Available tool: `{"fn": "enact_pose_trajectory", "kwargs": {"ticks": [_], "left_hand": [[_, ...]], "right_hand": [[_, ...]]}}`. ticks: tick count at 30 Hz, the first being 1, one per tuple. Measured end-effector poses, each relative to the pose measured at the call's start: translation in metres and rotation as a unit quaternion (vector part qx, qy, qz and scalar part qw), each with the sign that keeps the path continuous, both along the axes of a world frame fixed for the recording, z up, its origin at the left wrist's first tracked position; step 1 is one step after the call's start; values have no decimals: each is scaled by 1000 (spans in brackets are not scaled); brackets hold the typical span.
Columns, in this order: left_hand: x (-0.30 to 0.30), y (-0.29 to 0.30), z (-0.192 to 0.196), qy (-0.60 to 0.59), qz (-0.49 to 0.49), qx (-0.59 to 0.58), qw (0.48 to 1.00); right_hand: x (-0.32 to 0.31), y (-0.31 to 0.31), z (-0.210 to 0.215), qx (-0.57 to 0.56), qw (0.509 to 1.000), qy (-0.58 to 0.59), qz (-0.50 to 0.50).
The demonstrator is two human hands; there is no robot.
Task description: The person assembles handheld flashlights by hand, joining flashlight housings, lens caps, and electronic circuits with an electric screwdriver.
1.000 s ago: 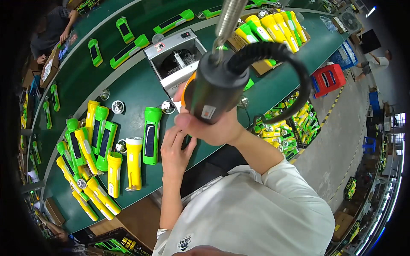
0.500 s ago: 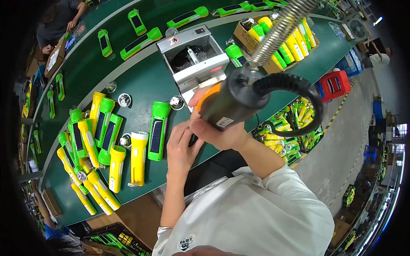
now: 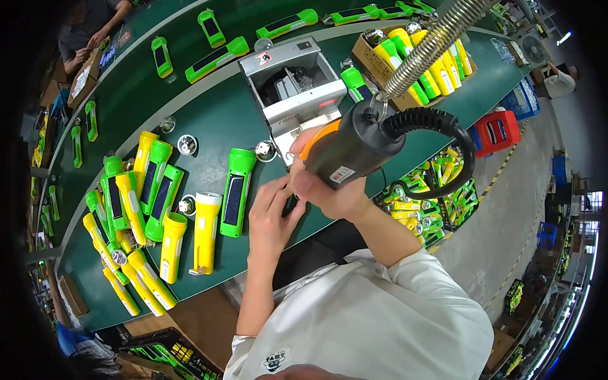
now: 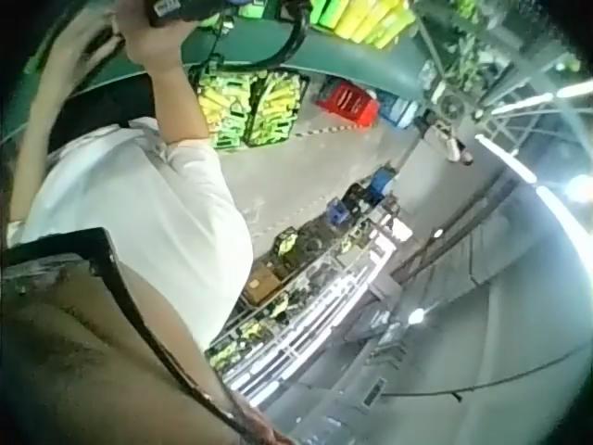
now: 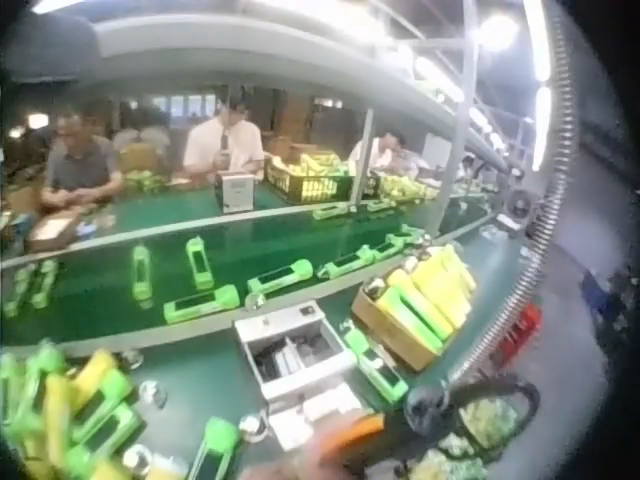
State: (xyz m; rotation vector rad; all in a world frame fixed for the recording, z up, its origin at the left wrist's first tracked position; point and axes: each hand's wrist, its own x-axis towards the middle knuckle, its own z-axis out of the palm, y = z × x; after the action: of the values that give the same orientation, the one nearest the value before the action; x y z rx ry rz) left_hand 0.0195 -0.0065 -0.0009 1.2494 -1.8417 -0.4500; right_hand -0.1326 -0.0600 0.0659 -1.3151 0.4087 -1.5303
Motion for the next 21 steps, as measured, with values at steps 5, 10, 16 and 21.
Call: {"fn": "enact_pose_trajectory", "kwargs": {"ticks": [5, 10, 16, 21], "left_hand": [[2, -1, 2, 6, 5, -6, 1000], [9, 1, 7, 11, -6, 20, 1000], [8, 5, 9, 16, 10, 3, 1000], [7, 8, 12, 12, 8, 13, 1000]], "right_hand": [[5, 5, -5, -8, 999, 30, -6], [-9, 0, -11, -153, 967, 190, 70], [-4, -5, -15, -186, 959, 169, 132], [-5, -4, -12, -173, 958, 184, 136]]}}
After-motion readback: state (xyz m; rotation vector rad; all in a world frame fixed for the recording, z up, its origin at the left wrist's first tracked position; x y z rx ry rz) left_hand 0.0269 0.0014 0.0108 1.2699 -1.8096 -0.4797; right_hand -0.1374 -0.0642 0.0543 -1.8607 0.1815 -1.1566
